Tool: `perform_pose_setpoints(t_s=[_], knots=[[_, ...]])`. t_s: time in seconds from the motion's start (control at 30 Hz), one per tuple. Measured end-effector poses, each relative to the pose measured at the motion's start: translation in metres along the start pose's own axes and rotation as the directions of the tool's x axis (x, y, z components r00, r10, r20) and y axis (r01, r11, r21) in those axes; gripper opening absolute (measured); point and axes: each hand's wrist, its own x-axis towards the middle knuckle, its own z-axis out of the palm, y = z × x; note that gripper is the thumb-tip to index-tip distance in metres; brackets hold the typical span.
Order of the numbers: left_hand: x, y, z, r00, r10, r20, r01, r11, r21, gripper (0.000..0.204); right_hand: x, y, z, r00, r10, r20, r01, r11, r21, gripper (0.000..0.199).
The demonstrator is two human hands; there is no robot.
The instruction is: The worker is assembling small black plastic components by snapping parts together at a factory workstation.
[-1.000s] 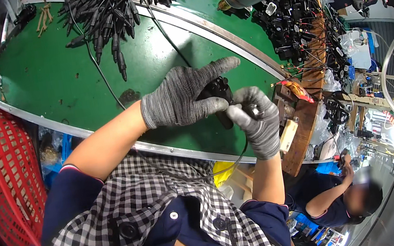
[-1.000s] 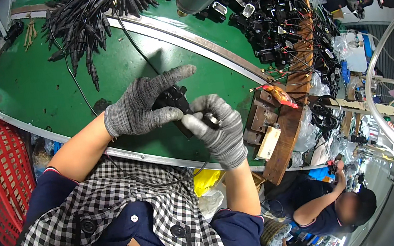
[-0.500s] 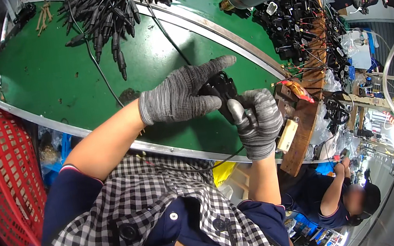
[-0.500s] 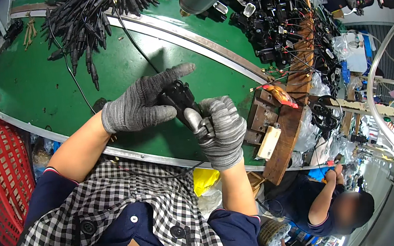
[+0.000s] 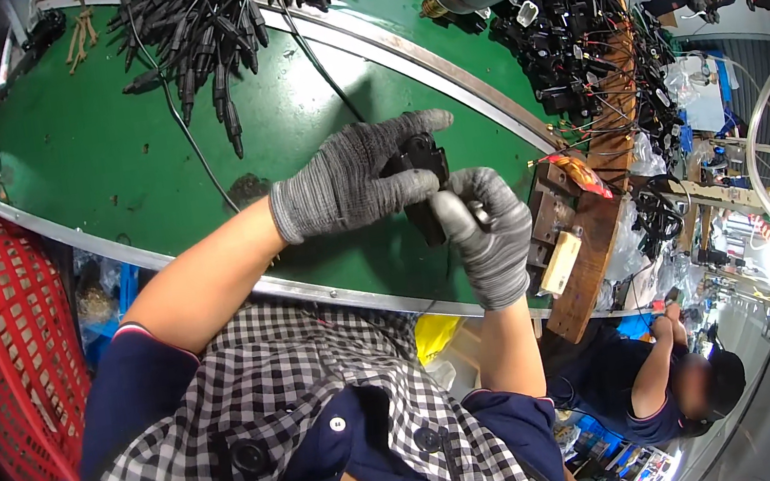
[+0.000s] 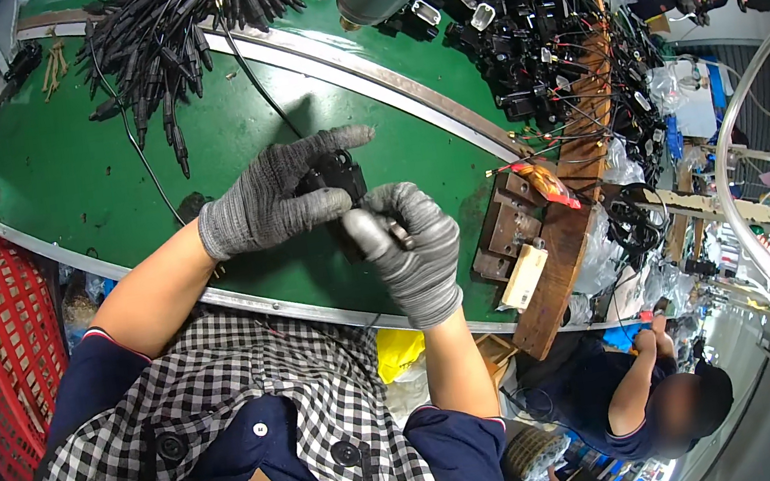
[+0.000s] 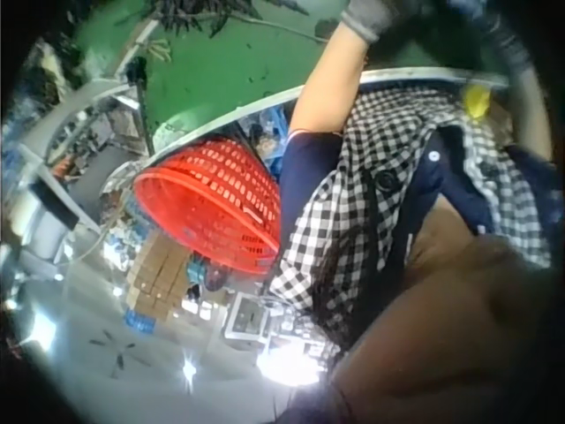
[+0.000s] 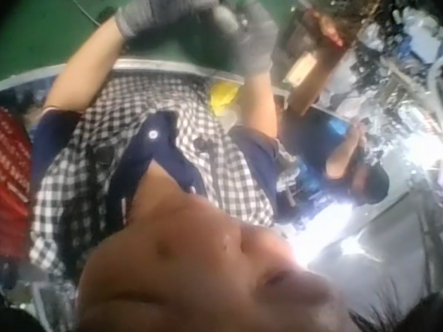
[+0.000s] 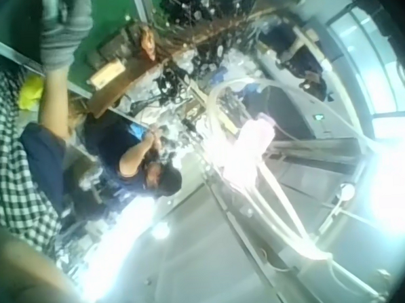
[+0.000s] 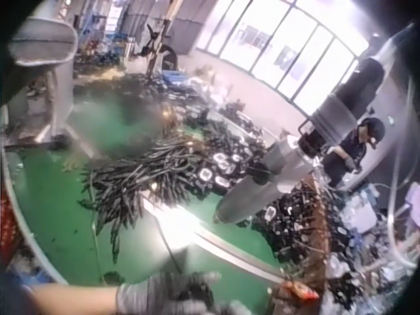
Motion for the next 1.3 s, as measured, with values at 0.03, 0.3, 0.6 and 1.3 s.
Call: perform_pose_setpoints(t_s=[0.03, 0.3, 0.6, 1.3], knots=[[0.000, 0.000, 0.000, 0.999, -0.038, -0.024, 0.037, 0.999, -0.032, 0.060, 0.001, -0.002, 0.001, 0.985, -0.168, -0.040, 0.157, 0.968, -0.198, 0.016], [-0.003, -0.002, -0.001, 1.000, 0.018, -0.020, -0.019, 0.999, -0.044, 0.057, 0.005, -0.001, -0.003, 0.968, -0.238, 0.080, 0.251, 0.929, -0.270, 0.019], [0.000, -0.007, -0.001, 0.996, -0.049, -0.076, 0.040, 0.993, -0.115, 0.050, 0.001, -0.004, 0.005, 0.950, -0.304, 0.066, 0.302, 0.846, -0.439, 0.023], [0.002, -0.006, 0.003, 0.941, -0.195, -0.276, 0.170, 0.979, -0.110, 0.036, 0.016, 0.011, 0.015, 0.950, -0.308, 0.055, 0.292, 0.809, -0.510, 0.031]])
